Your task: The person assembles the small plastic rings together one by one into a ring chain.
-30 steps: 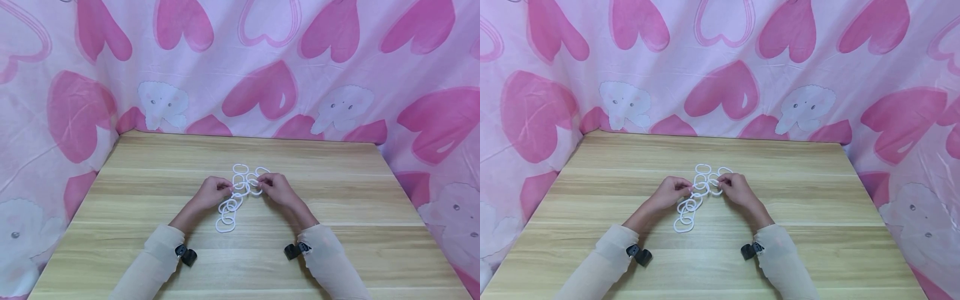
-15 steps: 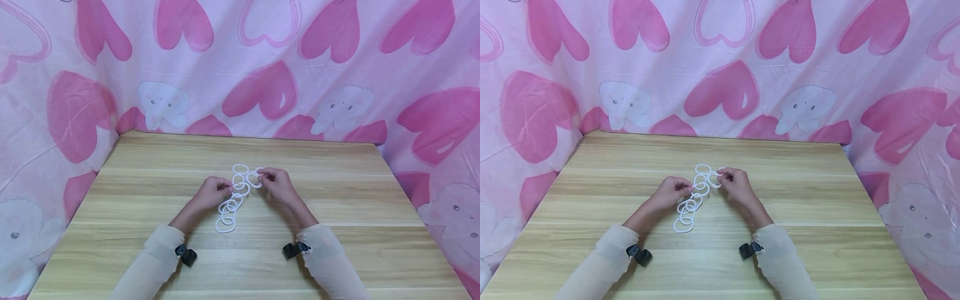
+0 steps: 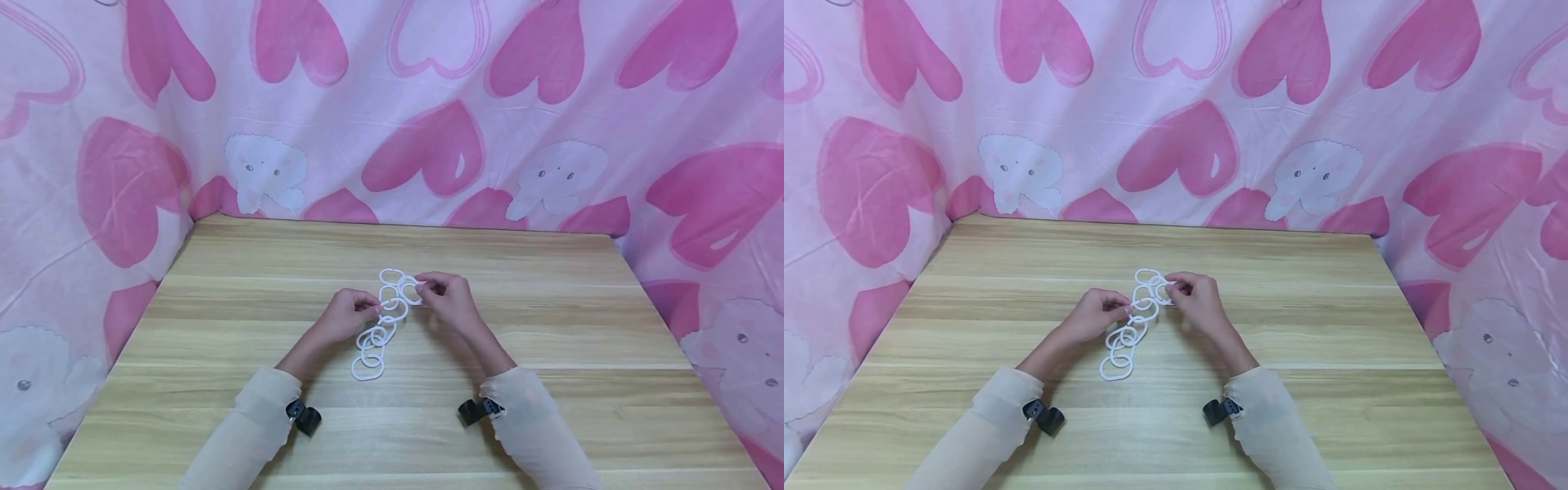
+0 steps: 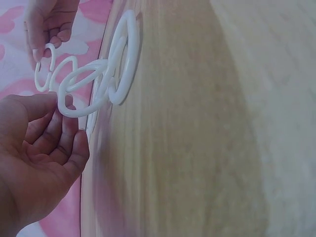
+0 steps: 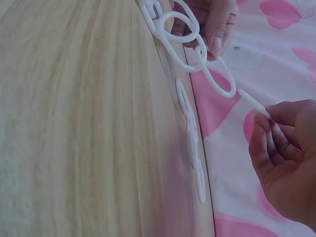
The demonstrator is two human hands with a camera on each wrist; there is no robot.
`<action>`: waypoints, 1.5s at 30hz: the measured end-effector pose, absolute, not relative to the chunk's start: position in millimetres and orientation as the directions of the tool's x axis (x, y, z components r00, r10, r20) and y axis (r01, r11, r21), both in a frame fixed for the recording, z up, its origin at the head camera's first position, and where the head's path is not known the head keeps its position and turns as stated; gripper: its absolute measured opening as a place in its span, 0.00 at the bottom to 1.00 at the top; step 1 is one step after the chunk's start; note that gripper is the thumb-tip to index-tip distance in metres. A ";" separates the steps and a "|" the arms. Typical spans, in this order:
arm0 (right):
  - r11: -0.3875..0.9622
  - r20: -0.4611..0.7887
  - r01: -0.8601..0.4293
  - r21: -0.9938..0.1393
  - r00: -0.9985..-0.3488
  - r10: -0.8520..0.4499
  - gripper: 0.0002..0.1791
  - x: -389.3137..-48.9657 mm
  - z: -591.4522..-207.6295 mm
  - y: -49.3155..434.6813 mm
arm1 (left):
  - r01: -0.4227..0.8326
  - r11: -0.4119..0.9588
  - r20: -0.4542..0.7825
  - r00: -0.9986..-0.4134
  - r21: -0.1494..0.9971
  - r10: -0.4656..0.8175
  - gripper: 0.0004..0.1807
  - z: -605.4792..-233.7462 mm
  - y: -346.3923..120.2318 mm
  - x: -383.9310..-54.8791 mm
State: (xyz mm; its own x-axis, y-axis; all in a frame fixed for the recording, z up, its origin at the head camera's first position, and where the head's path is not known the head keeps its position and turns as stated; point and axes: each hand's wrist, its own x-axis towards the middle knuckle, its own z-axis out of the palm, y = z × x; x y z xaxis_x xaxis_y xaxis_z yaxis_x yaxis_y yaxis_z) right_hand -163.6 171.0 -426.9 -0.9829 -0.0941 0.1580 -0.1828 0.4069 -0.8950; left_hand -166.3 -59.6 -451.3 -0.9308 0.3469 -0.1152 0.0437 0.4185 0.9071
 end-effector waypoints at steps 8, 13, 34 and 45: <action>0.487 0.237 -0.261 -0.834 -0.965 -0.111 0.12 -159.5 -422.9 161.3 | 0.042 0.421 -0.117 -0.931 0.906 0.345 0.07 -450.4 -59.7 -166.5; 0.519 0.252 -0.276 -0.809 -0.961 -0.119 0.12 -157.4 -420.4 156.2 | 0.048 0.418 -0.110 -0.932 0.907 0.345 0.06 -450.5 -59.5 -166.5; 0.559 0.260 -0.310 -0.769 -0.951 -0.170 0.13 -154.5 -424.0 148.1 | 0.089 0.420 -0.081 -0.925 0.903 0.372 0.08 -448.4 -58.3 -163.5; 0.583 0.193 -0.272 -0.765 -0.962 -0.195 0.12 -152.7 -428.2 146.4 | 0.117 0.408 -0.055 -0.920 0.906 0.388 0.07 -450.7 -58.1 -163.9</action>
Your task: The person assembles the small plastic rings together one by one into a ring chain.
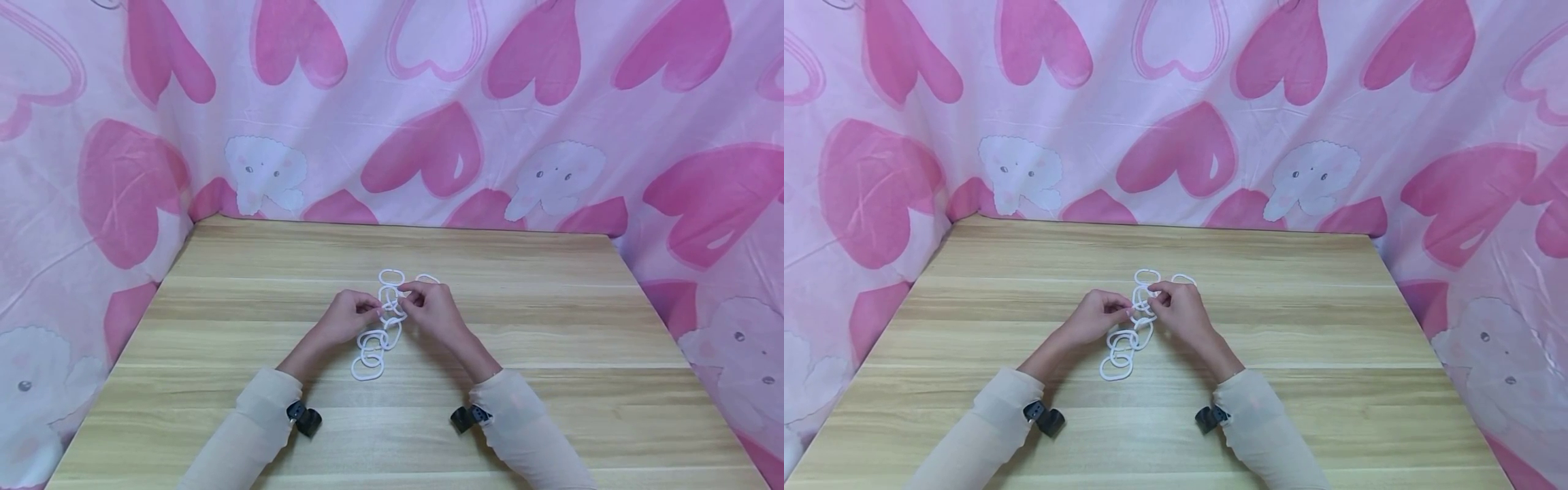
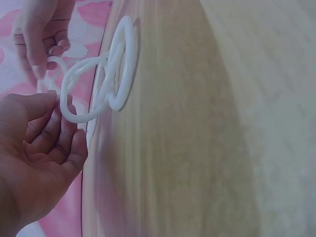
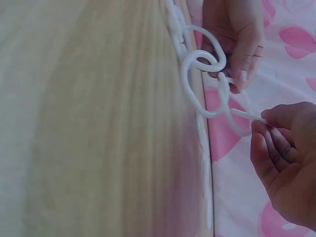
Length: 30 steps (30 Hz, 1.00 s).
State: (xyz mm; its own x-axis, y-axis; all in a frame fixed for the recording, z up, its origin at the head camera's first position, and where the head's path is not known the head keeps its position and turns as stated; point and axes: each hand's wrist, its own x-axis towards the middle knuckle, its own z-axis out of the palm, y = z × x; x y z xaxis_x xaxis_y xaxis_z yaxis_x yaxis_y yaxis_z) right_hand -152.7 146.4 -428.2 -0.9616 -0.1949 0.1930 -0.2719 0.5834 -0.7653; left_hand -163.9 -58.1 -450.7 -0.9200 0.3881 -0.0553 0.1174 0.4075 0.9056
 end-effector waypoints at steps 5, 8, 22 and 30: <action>0.572 0.194 -0.262 -0.777 -0.965 -0.178 0.12 -153.8 -430.6 150.1 | 0.122 0.408 -0.051 -0.920 0.905 0.388 0.07 -450.5 -59.1 -163.9; 0.569 0.213 -0.270 -0.776 -0.963 -0.166 0.11 -155.3 -430.8 153.3 | 0.115 0.416 -0.060 -0.922 0.902 0.384 0.07 -451.5 -60.1 -164.1; 0.511 0.146 -0.193 -0.838 -0.980 -0.132 0.10 -160.6 -436.7 165.6 | 0.117 0.420 -0.072 -0.911 0.900 0.407 0.07 -454.6 -61.1 -166.2; 0.463 0.118 -0.178 -0.868 -0.981 -0.156 0.07 -162.4 -437.0 171.5 | 0.136 0.422 -0.062 -0.905 0.896 0.422 0.08 -455.6 -62.0 -166.2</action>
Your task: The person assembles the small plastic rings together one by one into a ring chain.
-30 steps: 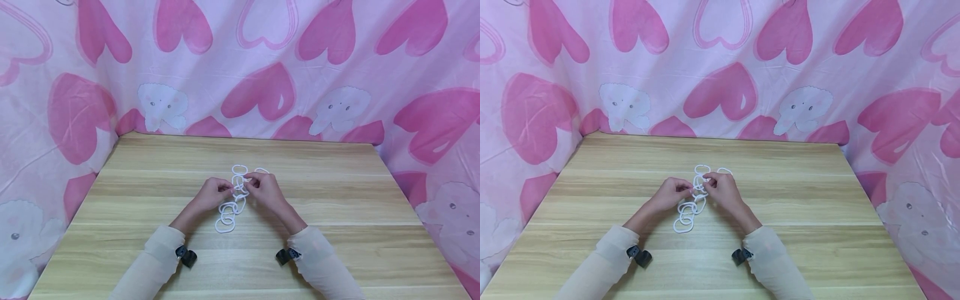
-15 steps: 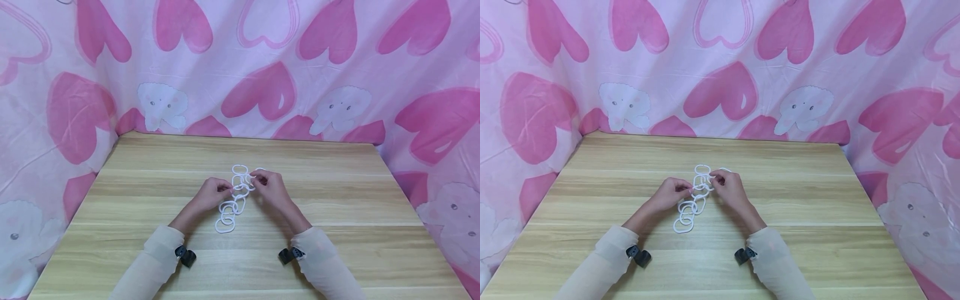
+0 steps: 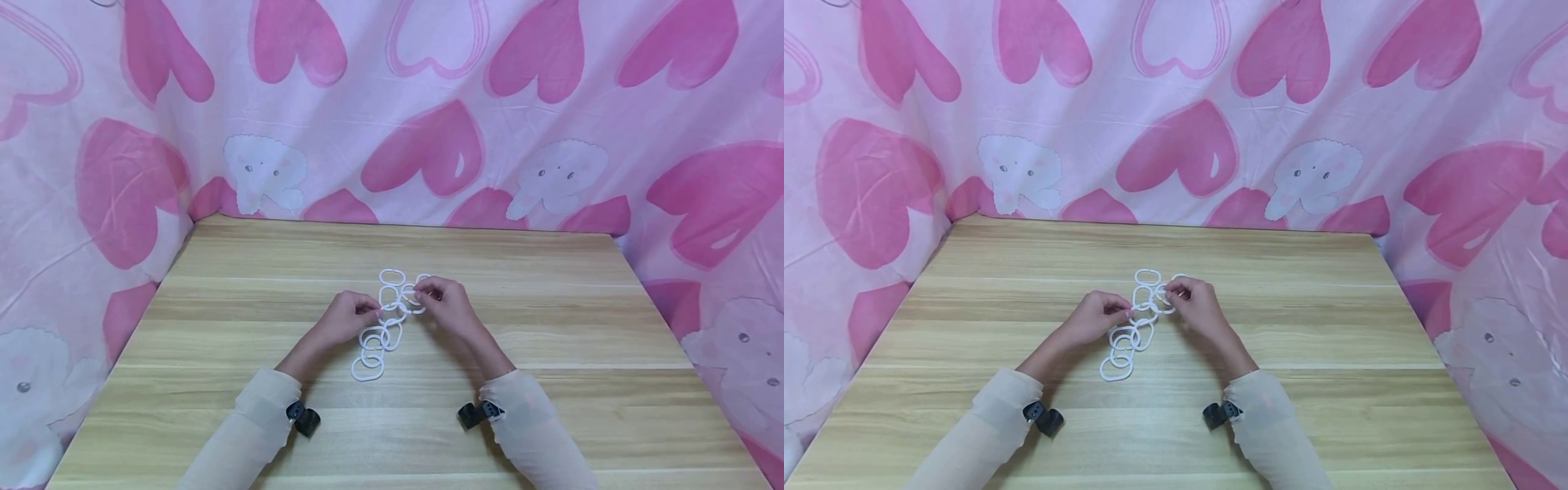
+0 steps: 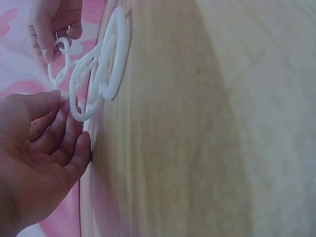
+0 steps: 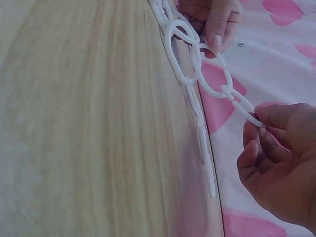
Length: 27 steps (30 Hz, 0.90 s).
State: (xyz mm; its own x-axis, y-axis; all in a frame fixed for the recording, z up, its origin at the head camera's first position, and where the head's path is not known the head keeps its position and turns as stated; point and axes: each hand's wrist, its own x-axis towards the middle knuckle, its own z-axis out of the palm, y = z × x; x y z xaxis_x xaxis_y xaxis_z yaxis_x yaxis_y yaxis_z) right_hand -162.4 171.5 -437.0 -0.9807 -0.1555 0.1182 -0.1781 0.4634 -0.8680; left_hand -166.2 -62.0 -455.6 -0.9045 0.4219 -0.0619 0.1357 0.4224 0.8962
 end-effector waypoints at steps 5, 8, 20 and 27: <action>0.459 0.084 -0.156 -0.874 -0.981 -0.173 0.06 -161.8 -437.0 172.6 | 0.149 0.430 -0.056 -0.902 0.890 0.428 0.07 -456.6 -61.7 -166.0; 0.462 0.080 -0.150 -0.874 -0.982 -0.169 0.06 -161.4 -436.3 172.8 | 0.160 0.434 -0.050 -0.899 0.887 0.434 0.07 -457.6 -61.5 -166.4; 0.460 0.072 -0.146 -0.876 -0.982 -0.175 0.07 -161.0 -435.4 173.3 | 0.191 0.459 -0.025 -0.905 0.868 0.425 0.07 -454.5 -58.0 -165.8; 0.451 0.084 -0.157 -0.878 -0.980 -0.178 0.07 -159.8 -434.9 175.2 | 0.195 0.471 0.004 -0.926 0.860 0.377 0.07 -450.1 -54.5 -169.7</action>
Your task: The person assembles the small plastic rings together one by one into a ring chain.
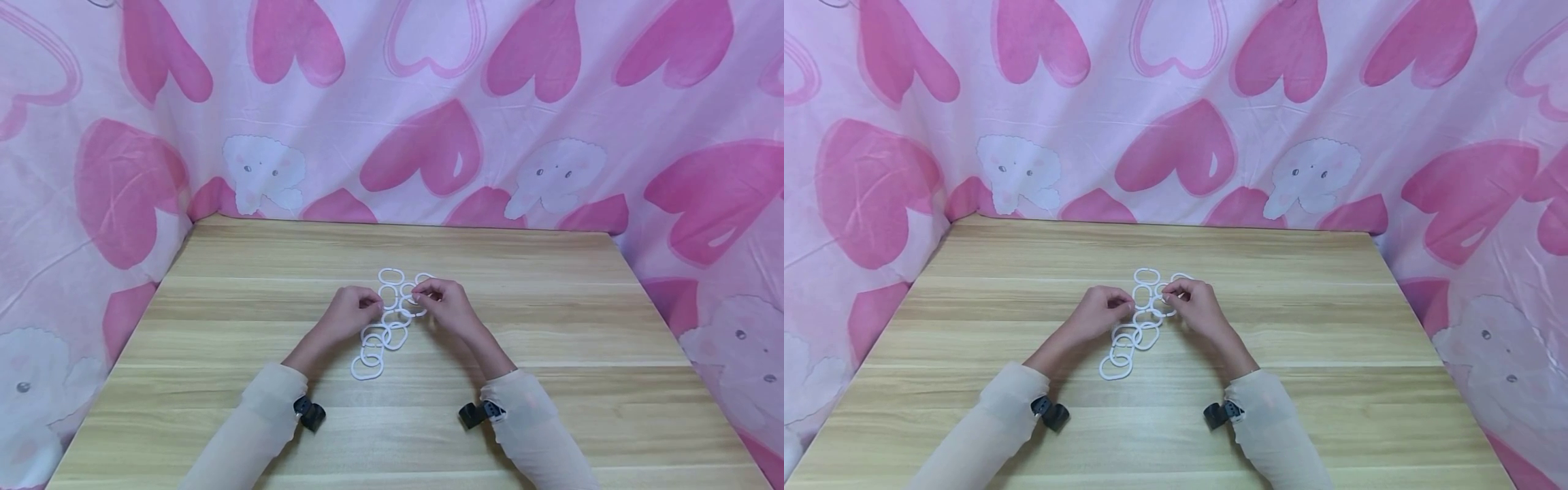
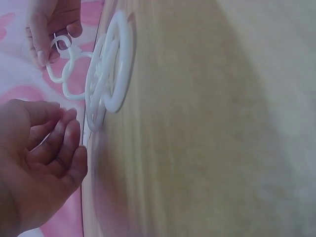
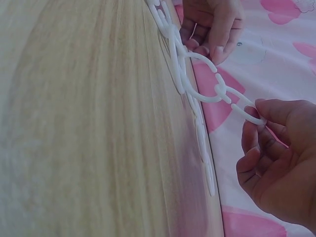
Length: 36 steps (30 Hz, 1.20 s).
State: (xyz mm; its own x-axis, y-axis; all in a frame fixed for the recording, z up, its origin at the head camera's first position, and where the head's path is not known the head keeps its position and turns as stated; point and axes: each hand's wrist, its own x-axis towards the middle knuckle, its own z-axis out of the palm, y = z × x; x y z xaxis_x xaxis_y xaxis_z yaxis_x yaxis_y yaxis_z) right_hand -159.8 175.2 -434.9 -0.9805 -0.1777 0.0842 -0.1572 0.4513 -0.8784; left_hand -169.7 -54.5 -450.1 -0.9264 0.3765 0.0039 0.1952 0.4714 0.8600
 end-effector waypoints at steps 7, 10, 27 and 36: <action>0.454 0.060 -0.137 -0.881 -0.982 -0.180 0.08 -158.7 -430.6 173.3 | 0.206 0.559 0.025 -0.949 0.803 0.314 0.07 -453.5 -52.9 -183.4; 0.457 0.047 -0.130 -0.880 -0.981 -0.188 0.08 -152.9 -417.4 169.8 | 0.214 0.577 0.035 -0.952 0.788 0.305 0.07 -453.3 -52.7 -187.0; 0.428 0.046 -0.134 -0.894 -0.977 -0.210 0.09 -143.1 -401.0 168.6 | 0.244 0.431 0.044 -0.904 0.869 0.424 0.09 -444.3 -30.0 -180.2; 0.407 0.062 -0.148 -0.901 -0.975 -0.215 0.09 -155.4 -427.9 177.4 | 0.241 0.423 0.038 -0.900 0.873 0.434 0.08 -447.0 -25.1 -176.0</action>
